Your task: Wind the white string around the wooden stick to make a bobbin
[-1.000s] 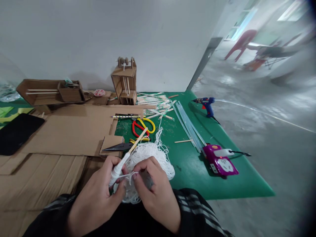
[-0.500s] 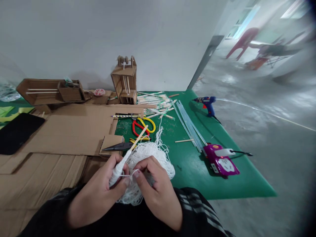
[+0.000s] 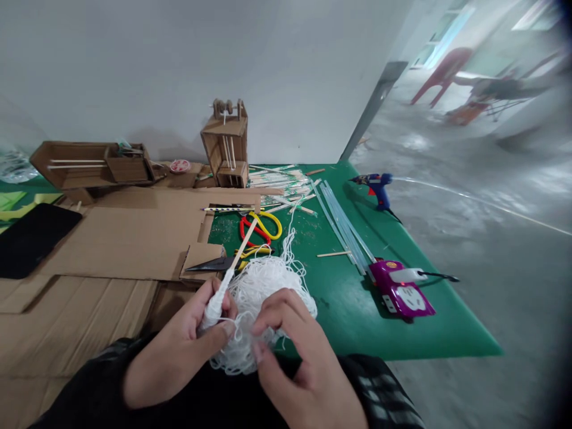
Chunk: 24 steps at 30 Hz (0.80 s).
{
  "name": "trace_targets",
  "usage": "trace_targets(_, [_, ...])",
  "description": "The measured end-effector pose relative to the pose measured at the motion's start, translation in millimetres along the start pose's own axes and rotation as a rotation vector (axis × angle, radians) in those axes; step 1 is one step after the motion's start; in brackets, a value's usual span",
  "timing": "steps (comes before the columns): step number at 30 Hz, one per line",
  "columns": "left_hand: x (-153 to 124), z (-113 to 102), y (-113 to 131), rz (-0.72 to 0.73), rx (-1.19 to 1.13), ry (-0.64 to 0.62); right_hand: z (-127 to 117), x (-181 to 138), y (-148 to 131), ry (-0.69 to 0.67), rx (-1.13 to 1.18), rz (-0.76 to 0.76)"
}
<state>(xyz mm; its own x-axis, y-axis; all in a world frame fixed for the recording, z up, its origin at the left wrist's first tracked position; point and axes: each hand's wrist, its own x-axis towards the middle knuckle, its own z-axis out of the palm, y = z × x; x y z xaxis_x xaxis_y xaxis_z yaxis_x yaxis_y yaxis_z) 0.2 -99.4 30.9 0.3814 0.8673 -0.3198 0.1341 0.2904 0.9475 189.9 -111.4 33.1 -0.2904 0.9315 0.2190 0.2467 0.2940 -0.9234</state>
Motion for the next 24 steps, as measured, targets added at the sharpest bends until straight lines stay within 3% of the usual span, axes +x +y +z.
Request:
trace_targets(4, [-1.2,3.3,3.4,0.041,0.005,0.018,5.3,1.0,0.8,-0.007,-0.145,0.052])
trace_targets(7, [-1.9,4.1,2.6,0.05,-0.037,-0.003,9.0,4.0,5.8,0.008,-0.133,0.006])
trace_targets(10, [-2.1,5.7,0.2,0.047,-0.066,0.028,7.2,5.2,9.1,-0.008,-0.058,-0.008])
trace_targets(18, [-3.8,19.0,1.3,0.057,-0.104,0.12,5.8,3.7,26.0,-0.077,0.346,0.218])
trace_targets(24, [-3.1,22.7,0.4,0.065,0.005,0.183,7.3,2.2,31.6,-0.046,0.404,0.236])
